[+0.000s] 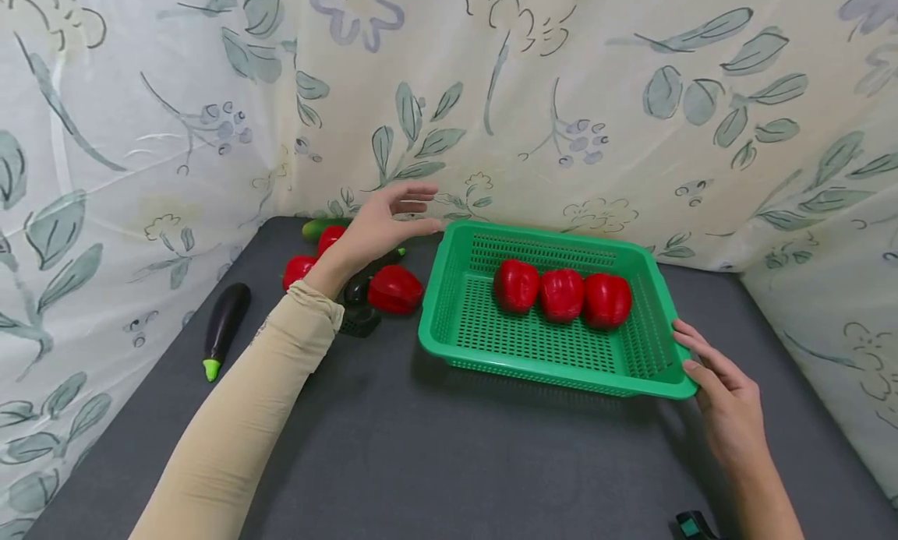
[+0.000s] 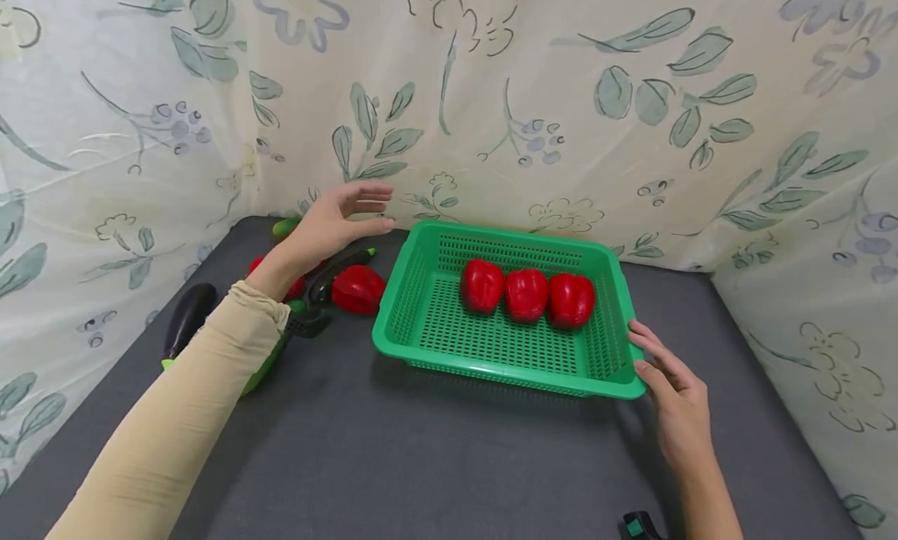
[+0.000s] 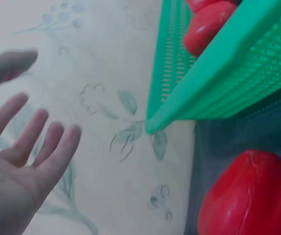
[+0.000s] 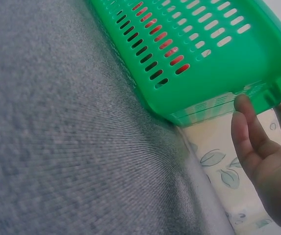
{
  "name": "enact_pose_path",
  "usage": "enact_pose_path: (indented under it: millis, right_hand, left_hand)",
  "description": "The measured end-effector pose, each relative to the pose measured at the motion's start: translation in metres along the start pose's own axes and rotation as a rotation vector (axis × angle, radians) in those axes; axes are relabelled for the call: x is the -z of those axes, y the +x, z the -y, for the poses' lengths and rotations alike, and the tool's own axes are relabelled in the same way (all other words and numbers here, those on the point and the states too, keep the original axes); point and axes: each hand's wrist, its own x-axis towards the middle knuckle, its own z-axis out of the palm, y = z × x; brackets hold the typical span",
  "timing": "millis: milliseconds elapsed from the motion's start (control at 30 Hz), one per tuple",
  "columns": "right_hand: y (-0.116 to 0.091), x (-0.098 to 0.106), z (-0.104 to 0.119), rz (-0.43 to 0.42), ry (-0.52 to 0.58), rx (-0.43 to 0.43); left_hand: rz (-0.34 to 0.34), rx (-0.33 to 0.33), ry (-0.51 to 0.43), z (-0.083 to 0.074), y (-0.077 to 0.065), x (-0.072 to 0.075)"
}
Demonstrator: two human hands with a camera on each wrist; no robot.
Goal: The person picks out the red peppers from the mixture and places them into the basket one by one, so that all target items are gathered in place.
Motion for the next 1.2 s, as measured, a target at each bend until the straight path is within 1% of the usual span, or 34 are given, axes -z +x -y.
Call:
enact_pose_path:
  millis: [33, 133, 167, 200, 267, 367, 400, 433, 500, 600, 667, 733, 867, 933, 1067, 1200]
  right_hand:
    - [0.0, 0.0, 0.0, 0.0, -0.001, 0.001]
    - [0.0, 0.0, -0.001, 0.015, 0.02, 0.016]
    - [0.0, 0.0, -0.001, 0.022, 0.027, 0.022]
    - [0.0, 0.0, -0.002, 0.027, 0.034, 0.026]
    - [-0.001, 0.001, -0.002, 0.028, 0.037, 0.03]
    - [-0.002, 0.001, -0.001, 0.013, 0.016, 0.017]
    - [-0.002, 0.002, -0.001, 0.007, 0.007, 0.011]
    - [-0.002, 0.002, 0.0, 0.003, -0.002, 0.007]
    - [-0.002, 0.002, 0.0, -0.001, -0.006, 0.003]
    - [-0.002, 0.001, 0.0, 0.002, -0.004, 0.005]
    - [-0.002, 0.0, -0.001, 0.009, 0.006, 0.011]
    - [-0.002, 0.0, -0.001, 0.024, 0.019, 0.021]
    - [-0.002, -0.001, -0.002, 0.041, 0.039, 0.035]
    - [-0.001, -0.001, -0.002, 0.042, 0.038, 0.034]
    - [-0.001, 0.0, -0.002, 0.041, 0.03, 0.03]
    - [-0.002, 0.001, -0.002, 0.052, 0.025, 0.044]
  left_hand:
    - [-0.04, -0.012, -0.008, 0.0, -0.005, 0.003]
    - [-0.159, -0.025, -0.009, -0.01, -0.023, 0.006]
    - [-0.196, -0.029, -0.003, -0.008, -0.028, 0.007]
    - [-0.231, -0.039, -0.001, -0.005, -0.033, 0.008]
    - [-0.296, -0.037, 0.01, 0.004, -0.043, 0.006]
    - [-0.378, -0.032, 0.024, 0.03, -0.053, 0.003]
    - [-0.394, -0.021, 0.025, 0.033, -0.058, 0.0]
    - [-0.404, -0.006, 0.025, 0.035, -0.062, -0.002]
    - [-0.41, 0.014, 0.025, 0.034, -0.072, -0.007]
    - [-0.397, 0.029, 0.033, 0.029, -0.083, -0.014]
    - [-0.4, 0.033, 0.041, 0.032, -0.088, -0.018]
    - [-0.414, 0.038, 0.053, 0.044, -0.091, -0.021]
    - [-0.436, 0.059, 0.08, 0.076, -0.092, -0.025]
    - [-0.441, 0.069, 0.091, 0.087, -0.092, -0.028]
    - [-0.434, 0.092, 0.095, 0.098, -0.09, -0.035]
    - [-0.388, 0.156, 0.12, 0.102, -0.085, -0.043]
